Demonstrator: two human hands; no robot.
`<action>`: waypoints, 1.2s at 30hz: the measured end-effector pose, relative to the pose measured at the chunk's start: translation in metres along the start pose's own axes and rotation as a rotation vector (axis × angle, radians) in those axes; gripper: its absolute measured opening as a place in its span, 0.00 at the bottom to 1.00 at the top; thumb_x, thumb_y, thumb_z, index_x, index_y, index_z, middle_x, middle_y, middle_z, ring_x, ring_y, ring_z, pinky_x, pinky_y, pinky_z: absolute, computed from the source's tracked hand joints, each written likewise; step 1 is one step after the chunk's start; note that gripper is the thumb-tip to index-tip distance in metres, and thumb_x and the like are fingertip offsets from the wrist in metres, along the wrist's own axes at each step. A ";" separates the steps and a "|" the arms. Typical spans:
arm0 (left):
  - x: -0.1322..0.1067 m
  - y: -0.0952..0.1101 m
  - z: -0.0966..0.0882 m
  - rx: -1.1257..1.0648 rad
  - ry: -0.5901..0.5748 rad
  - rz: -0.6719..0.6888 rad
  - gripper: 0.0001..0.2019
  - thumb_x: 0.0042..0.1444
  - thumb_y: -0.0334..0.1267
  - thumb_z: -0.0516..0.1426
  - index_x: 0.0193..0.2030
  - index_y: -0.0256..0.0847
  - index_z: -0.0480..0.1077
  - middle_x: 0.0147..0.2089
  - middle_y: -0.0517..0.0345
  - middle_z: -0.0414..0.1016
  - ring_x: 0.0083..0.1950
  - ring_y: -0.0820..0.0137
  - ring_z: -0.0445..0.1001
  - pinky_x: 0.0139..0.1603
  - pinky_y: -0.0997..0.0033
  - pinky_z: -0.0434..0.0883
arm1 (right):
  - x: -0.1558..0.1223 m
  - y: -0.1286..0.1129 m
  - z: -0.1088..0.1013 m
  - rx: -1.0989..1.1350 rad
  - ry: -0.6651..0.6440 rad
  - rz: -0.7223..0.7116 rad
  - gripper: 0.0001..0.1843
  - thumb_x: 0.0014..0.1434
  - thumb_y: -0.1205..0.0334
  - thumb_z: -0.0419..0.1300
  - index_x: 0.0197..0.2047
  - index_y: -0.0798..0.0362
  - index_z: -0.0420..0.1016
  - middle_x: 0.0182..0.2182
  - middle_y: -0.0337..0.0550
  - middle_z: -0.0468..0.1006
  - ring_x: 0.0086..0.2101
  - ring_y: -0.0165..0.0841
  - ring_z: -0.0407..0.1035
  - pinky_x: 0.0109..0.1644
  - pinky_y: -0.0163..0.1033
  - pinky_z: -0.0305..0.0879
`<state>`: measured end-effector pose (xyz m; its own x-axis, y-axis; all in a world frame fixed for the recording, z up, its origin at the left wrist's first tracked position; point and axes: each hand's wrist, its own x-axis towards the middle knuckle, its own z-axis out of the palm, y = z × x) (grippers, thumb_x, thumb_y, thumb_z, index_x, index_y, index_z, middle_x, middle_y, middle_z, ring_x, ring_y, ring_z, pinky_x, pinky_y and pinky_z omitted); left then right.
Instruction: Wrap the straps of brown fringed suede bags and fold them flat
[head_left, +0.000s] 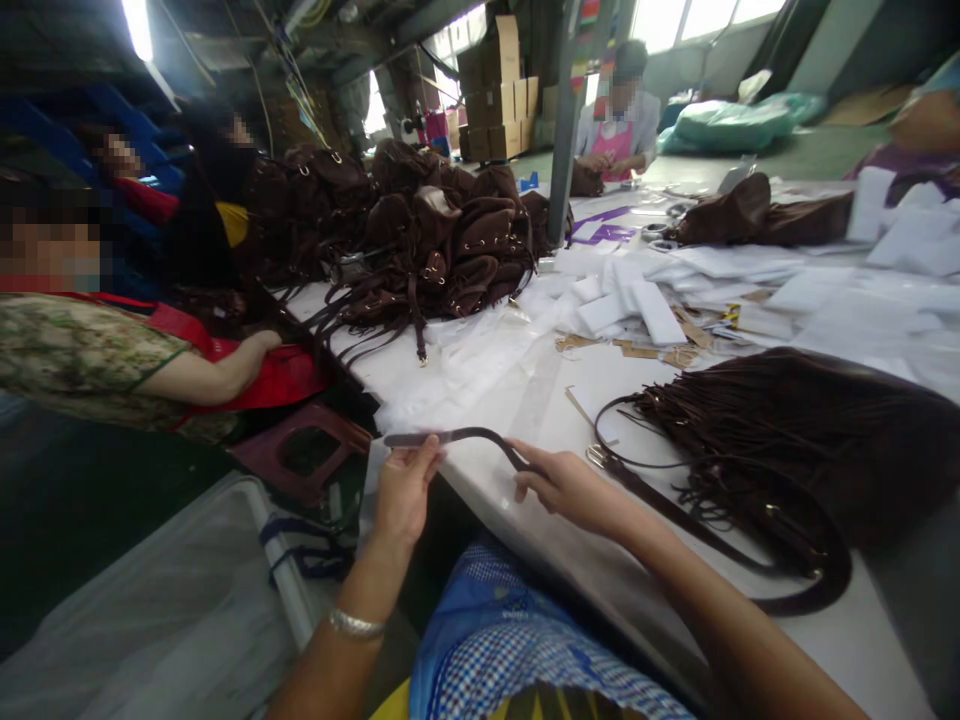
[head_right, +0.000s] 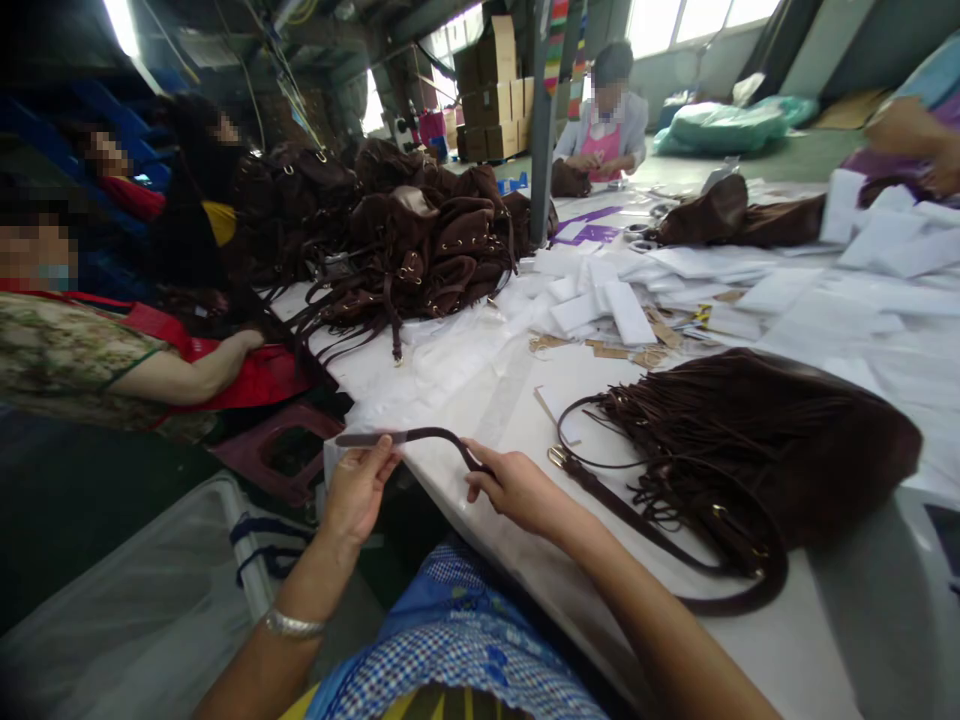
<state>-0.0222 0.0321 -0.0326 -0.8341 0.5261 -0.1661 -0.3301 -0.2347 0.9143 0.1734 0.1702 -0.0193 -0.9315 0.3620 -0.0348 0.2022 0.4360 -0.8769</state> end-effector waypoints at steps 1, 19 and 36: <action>-0.002 -0.003 0.001 -0.008 -0.016 -0.017 0.16 0.39 0.37 0.73 0.34 0.36 0.76 0.36 0.59 0.80 0.37 0.74 0.78 0.42 0.74 0.76 | 0.003 -0.005 -0.001 -0.033 0.001 -0.019 0.29 0.64 0.64 0.52 0.68 0.52 0.59 0.29 0.38 0.82 0.21 0.27 0.67 0.33 0.32 0.65; -0.033 -0.008 0.008 0.061 -0.367 -0.095 0.15 0.46 0.42 0.70 0.39 0.38 0.79 0.37 0.50 0.82 0.38 0.65 0.80 0.42 0.69 0.75 | 0.017 -0.055 -0.010 -0.013 -0.104 -0.046 0.33 0.67 0.56 0.51 0.72 0.52 0.50 0.26 0.38 0.79 0.21 0.27 0.59 0.27 0.31 0.58; 0.120 0.064 -0.006 0.688 -0.931 -0.206 0.12 0.31 0.28 0.72 0.26 0.38 0.79 0.27 0.52 0.81 0.31 0.62 0.80 0.35 0.73 0.73 | -0.007 -0.016 -0.020 -0.162 -0.032 0.028 0.28 0.66 0.60 0.50 0.68 0.48 0.61 0.29 0.38 0.77 0.23 0.25 0.55 0.27 0.29 0.54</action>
<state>-0.1469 0.0750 0.0040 -0.0540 0.9639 -0.2608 0.1251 0.2657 0.9559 0.1831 0.1771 0.0050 -0.9335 0.3504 -0.0759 0.2719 0.5540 -0.7868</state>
